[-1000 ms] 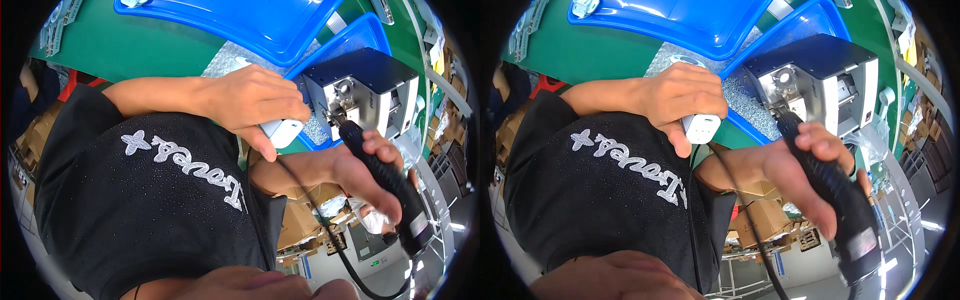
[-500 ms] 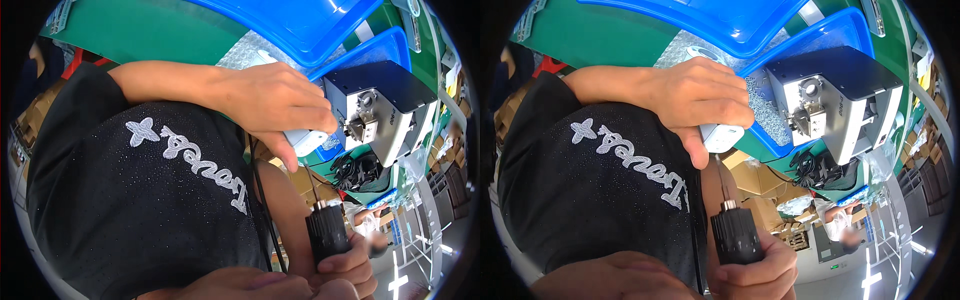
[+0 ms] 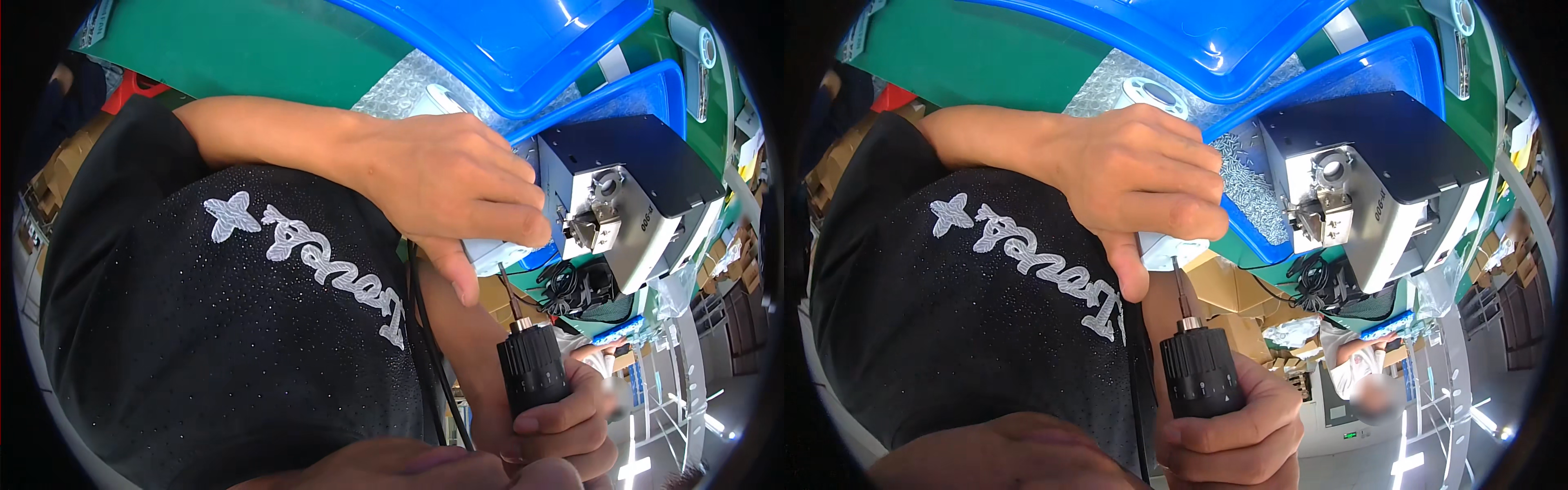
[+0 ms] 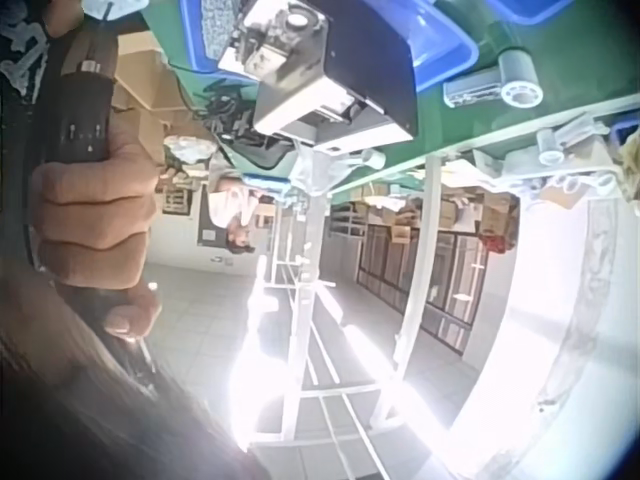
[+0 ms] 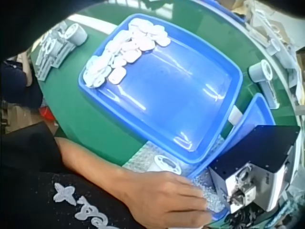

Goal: Assembling components of plastic hair dryer housings using an electric screwdriver at a factory workbench.

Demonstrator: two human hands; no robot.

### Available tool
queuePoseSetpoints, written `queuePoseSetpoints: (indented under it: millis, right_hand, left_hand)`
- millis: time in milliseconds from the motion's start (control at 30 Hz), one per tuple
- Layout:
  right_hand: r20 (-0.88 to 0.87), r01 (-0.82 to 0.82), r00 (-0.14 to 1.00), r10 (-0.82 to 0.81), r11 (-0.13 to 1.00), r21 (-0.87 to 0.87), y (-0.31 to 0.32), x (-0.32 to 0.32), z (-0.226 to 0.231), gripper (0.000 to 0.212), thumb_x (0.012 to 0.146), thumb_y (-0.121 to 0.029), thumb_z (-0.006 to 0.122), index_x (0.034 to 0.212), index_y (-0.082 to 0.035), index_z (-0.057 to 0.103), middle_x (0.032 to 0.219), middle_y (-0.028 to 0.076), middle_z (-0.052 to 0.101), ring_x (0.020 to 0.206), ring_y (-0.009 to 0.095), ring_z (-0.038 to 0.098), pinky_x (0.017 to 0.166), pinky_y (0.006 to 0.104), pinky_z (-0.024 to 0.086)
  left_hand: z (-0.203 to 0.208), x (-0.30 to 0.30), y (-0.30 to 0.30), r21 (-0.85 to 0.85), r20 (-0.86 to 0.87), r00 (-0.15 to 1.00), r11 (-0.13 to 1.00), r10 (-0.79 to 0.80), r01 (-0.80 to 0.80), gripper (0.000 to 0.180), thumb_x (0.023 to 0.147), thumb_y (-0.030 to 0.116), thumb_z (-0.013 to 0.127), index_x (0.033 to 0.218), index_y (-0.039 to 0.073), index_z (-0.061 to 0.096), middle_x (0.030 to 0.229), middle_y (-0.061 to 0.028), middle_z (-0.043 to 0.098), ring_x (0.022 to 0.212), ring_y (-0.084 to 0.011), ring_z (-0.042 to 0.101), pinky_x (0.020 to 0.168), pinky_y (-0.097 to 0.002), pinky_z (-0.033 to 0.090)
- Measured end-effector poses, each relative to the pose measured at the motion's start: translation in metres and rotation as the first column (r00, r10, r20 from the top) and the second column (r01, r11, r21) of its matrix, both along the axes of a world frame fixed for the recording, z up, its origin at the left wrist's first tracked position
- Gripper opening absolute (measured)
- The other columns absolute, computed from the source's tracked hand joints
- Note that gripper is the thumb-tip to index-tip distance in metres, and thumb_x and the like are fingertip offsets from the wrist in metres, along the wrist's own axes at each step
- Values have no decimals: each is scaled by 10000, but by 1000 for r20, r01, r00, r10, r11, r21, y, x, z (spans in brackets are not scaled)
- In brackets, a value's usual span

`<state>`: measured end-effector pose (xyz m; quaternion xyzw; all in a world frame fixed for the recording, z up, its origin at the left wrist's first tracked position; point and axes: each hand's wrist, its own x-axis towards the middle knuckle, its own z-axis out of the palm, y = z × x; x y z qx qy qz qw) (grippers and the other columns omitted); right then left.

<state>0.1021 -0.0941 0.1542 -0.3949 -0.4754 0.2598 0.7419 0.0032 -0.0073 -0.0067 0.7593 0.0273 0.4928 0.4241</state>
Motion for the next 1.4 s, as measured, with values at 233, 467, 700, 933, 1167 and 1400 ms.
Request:
queuePoseSetpoints:
  millis: [233, 467, 700, 933, 1167, 1400]
  right_hand:
    - [66, -99, 993, 102, 994, -46, -7, 21, -4, 351, 992, -331, 471, 1248, -109, 560, 706, -25, 456, 579, 139, 497, 536, 329, 456]
    - [321, 385, 879, -352, 922, -45, 21, 95, -57, 845, 840, -867, 311, 1159, -104, 487, 742, 59, 512, 520, 150, 474, 475, 324, 409]
    - [174, -179, 946, 273, 889, -421, -25, 50, 27, 371, 990, -350, 458, 1265, -123, 557, 710, -22, 453, 580, 144, 492, 531, 337, 447]
    - [149, 148, 982, -118, 968, -205, -13, 22, 22, 253, 995, -350, 470, 1064, -118, 545, 619, -15, 397, 451, 137, 403, 495, 314, 390]
    - [382, 799, 566, -731, 601, -35, 53, 62, -59, 890, 804, -901, 302, 1072, -69, 468, 594, 80, 434, 392, 165, 385, 392, 322, 380]
    - [80, 282, 956, -283, 959, 22, 8, 61, -45, 865, 851, -842, 360, 1228, -69, 447, 681, 101, 506, 444, 183, 466, 430, 357, 435]
  left_hand:
    - [-1, -1, 3, -10, -45, 999, 1000, -21, 21, 714, 897, 696, 472, 1029, 5, 598, 777, -63, 537, 621, -219, 541, 495, -313, 413]
    - [0, 1, 1, -16, -15, 998, 998, -55, 55, 712, 876, 682, 516, 1089, 8, 604, 795, -60, 551, 635, -221, 556, 503, -316, 430]
    - [2, -8, 4, -17, -85, 995, 999, -47, 46, 673, 850, 671, 525, 1107, 50, 571, 802, -57, 518, 675, -251, 562, 525, -354, 456]
    - [0, -3, 4, 9, -57, 998, 999, -40, 41, 742, 881, 707, 455, 1068, 1, 590, 791, -64, 521, 634, -227, 543, 499, -338, 432]
    - [-2, 0, 1, -17, 16, 999, 999, -47, 47, 725, 866, 688, 509, 1095, 6, 594, 775, -60, 550, 602, -229, 544, 490, -332, 430]
    - [1, -3, 2, 16, -19, 999, 999, -50, 50, 729, 870, 685, 516, 1086, -7, 592, 780, -77, 559, 611, -231, 548, 484, -330, 424]
